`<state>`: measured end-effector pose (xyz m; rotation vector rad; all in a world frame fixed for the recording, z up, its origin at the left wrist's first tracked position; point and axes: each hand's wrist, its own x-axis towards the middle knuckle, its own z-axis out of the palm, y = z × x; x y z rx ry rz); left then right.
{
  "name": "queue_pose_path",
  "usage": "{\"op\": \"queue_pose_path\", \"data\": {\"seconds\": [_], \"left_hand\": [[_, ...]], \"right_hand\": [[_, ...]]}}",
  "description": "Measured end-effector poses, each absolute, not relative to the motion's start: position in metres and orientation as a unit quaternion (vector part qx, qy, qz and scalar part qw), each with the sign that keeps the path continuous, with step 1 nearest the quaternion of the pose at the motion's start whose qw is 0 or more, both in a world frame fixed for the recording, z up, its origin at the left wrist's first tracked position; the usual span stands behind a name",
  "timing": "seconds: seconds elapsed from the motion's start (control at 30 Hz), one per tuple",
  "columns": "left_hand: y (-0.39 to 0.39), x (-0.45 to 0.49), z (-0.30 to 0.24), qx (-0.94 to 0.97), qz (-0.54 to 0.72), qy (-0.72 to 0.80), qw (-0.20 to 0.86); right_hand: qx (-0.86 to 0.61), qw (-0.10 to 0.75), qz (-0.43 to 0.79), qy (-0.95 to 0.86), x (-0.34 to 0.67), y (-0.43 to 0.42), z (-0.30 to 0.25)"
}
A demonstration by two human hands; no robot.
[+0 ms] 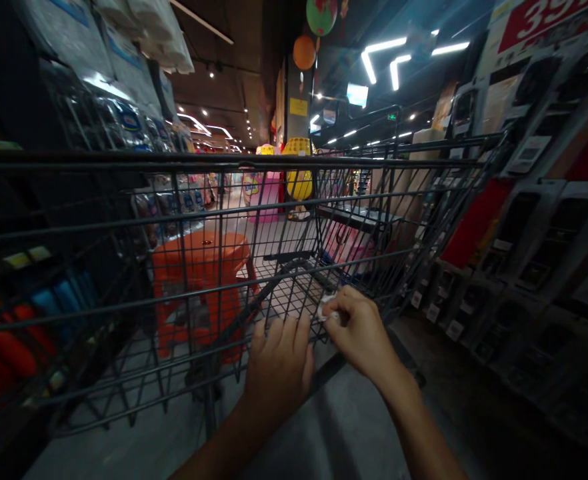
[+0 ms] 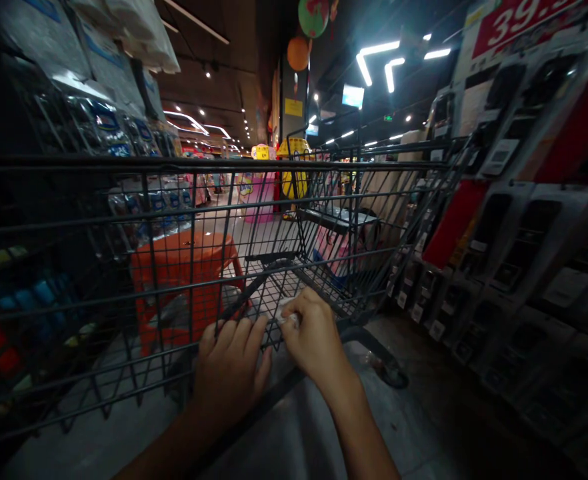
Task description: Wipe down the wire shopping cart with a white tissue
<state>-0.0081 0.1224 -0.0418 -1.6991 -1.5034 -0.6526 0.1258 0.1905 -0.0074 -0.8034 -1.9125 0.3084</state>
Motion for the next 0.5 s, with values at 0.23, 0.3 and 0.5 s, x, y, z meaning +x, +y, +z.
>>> {"op": "queue_pose_path", "data": {"seconds": [0.23, 0.3, 0.5], "left_hand": [[0.120, -0.010, -0.041, -0.676, -0.250, -0.590, 0.365], [0.120, -0.009, -0.041, -0.674, -0.250, -0.593, 0.361], [0.120, -0.007, -0.041, -0.666, -0.258, -0.597, 0.366]], "right_hand": [[-0.364, 0.470, 0.113, -0.796, 0.145, 0.169, 0.020], [-0.338, 0.571, 0.058, -0.746, 0.146, 0.163, 0.034], [-0.251, 0.658, -0.010, -0.710, 0.119, 0.168, 0.049]]}}
